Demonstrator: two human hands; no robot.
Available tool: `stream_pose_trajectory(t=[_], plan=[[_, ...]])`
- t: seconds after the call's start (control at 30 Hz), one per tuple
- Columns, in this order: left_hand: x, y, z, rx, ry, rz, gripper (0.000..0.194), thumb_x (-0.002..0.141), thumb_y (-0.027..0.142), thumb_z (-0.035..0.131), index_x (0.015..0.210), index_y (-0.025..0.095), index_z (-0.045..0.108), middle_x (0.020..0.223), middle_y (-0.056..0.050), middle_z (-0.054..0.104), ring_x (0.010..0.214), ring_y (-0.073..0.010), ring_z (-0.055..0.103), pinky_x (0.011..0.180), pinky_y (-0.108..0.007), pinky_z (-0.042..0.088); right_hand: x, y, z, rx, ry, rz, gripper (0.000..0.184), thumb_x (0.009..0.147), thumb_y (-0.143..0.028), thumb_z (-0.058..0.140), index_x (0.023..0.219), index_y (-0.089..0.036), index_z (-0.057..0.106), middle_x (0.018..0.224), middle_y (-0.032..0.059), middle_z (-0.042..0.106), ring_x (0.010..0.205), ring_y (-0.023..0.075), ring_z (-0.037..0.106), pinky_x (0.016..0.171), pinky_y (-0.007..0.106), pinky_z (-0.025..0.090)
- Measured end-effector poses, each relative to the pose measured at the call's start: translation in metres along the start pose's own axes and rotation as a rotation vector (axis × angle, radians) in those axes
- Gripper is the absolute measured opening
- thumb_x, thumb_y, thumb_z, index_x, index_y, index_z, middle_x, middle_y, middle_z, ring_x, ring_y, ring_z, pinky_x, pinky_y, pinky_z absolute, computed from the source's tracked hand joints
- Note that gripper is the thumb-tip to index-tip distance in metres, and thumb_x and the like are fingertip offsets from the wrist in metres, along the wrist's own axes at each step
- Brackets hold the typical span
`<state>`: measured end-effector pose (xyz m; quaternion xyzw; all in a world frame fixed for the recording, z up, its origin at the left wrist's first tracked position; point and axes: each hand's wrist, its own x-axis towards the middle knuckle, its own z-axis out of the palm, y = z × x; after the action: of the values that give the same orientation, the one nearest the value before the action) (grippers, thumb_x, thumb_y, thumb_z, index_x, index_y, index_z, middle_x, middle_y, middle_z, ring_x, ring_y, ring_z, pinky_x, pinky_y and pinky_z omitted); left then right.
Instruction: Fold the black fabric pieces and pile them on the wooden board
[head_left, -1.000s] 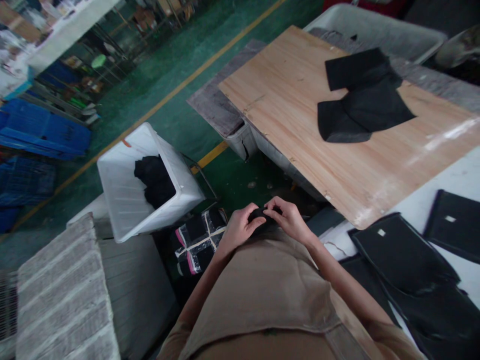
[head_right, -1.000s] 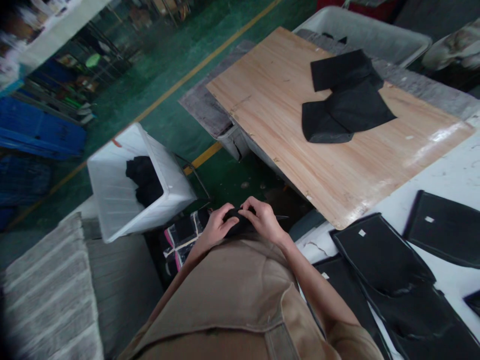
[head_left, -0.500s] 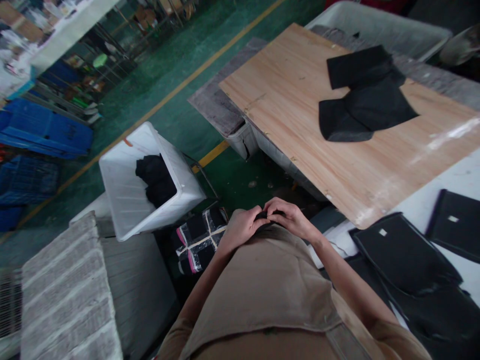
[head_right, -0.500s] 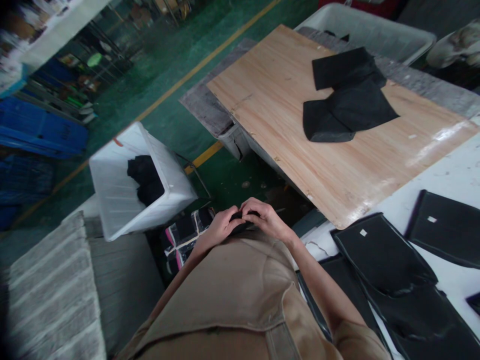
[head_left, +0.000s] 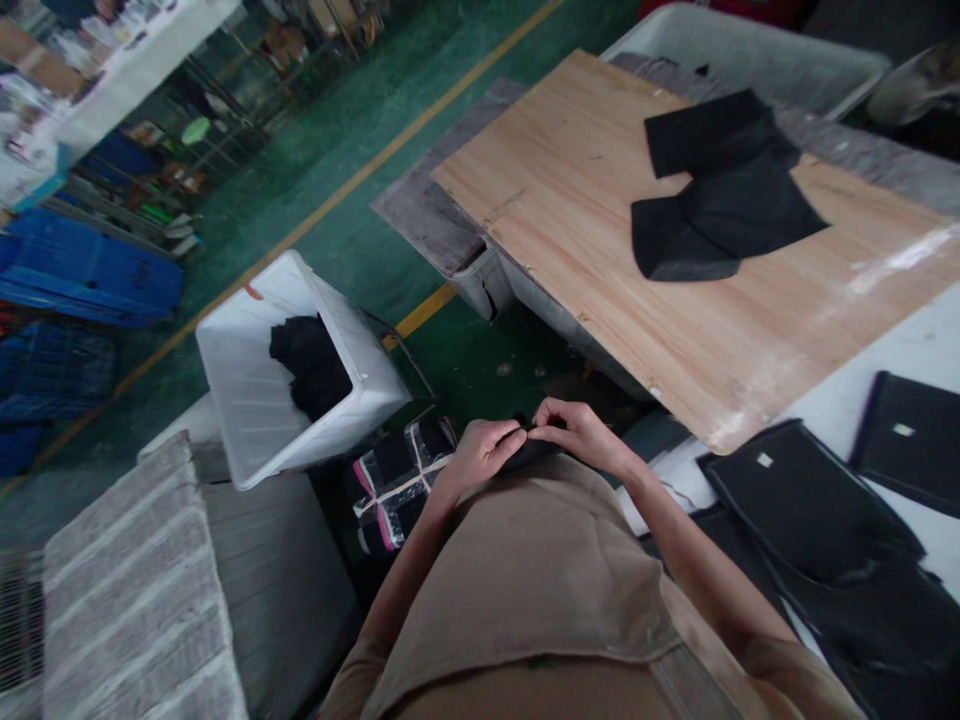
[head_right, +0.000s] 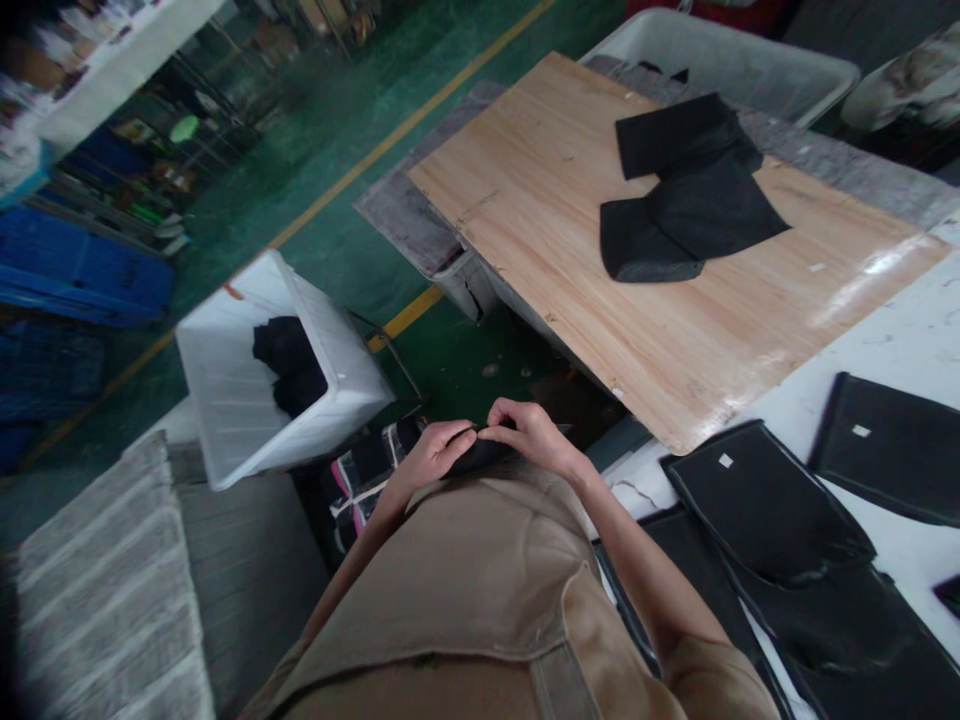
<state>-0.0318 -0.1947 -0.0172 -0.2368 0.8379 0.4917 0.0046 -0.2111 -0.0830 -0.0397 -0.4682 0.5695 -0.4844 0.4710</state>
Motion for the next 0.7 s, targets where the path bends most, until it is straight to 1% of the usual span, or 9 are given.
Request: stream_pose_trajectory(t=[0.1,0.2,0.27,0.5,0.6,0.7], plan=[[-0.002,0.002,-0.006,-0.079,0.037,-0.046,0.042,0.096,0.047,0.040,0.067,0.018,0.046,0.064,0.002,0.040,0.061,-0.0117,0.039,0.059,-0.025,0.031,0.000,0.000,-0.013,-0.009,-0.077,-0.027,0.024,0.084,-0.042,0.069,0.084,-0.018,0.065,0.080,0.0005,0.063,0.075,0.0159,0.056,0.070,0.028,0.044],[-0.003,0.002,-0.011,-0.151,0.110,-0.092,0.043,0.095,0.048,0.041,0.064,0.018,0.040,0.062,0.003,0.036,0.060,-0.0112,0.035,0.056,-0.025,0.028,0.000,0.001,-0.022,-0.071,-0.067,-0.045,0.023,0.083,-0.041,0.070,0.082,-0.018,0.065,0.079,0.0002,0.063,0.074,0.0159,0.057,0.069,0.027,0.043],[-0.004,0.000,-0.014,-0.172,0.129,-0.097,0.043,0.095,0.049,0.041,0.063,0.019,0.038,0.061,0.003,0.033,0.059,-0.0113,0.033,0.055,-0.025,0.028,0.000,0.002,-0.026,-0.104,-0.066,-0.046,0.023,0.084,-0.041,0.069,0.080,-0.019,0.065,0.077,-0.0004,0.062,0.072,0.0152,0.056,0.067,0.027,0.042],[-0.004,0.000,-0.019,-0.182,0.127,-0.079,0.044,0.095,0.047,0.042,0.062,0.020,0.033,0.060,0.003,0.028,0.056,-0.0111,0.029,0.053,-0.027,0.026,0.000,0.002,-0.025,-0.094,-0.036,-0.007,0.027,0.091,-0.041,0.060,0.077,-0.018,0.058,0.070,-0.0023,0.055,0.065,0.0124,0.048,0.060,0.024,0.037],[-0.004,0.002,-0.020,-0.195,0.138,-0.077,0.044,0.096,0.046,0.041,0.062,0.019,0.033,0.061,0.003,0.028,0.056,-0.0112,0.029,0.054,-0.027,0.027,0.002,0.005,-0.023,-0.084,-0.010,0.002,0.030,0.090,-0.043,0.060,0.075,-0.018,0.056,0.069,-0.0024,0.055,0.064,0.0123,0.047,0.059,0.024,0.036],[-0.004,0.002,-0.020,-0.203,0.164,-0.091,0.044,0.095,0.045,0.043,0.061,0.020,0.032,0.061,0.003,0.029,0.057,-0.0115,0.030,0.054,-0.027,0.027,0.004,0.007,-0.020,-0.099,0.046,-0.003,0.034,0.087,-0.046,0.064,0.071,-0.019,0.052,0.067,-0.0029,0.054,0.063,0.0121,0.046,0.058,0.024,0.035]])
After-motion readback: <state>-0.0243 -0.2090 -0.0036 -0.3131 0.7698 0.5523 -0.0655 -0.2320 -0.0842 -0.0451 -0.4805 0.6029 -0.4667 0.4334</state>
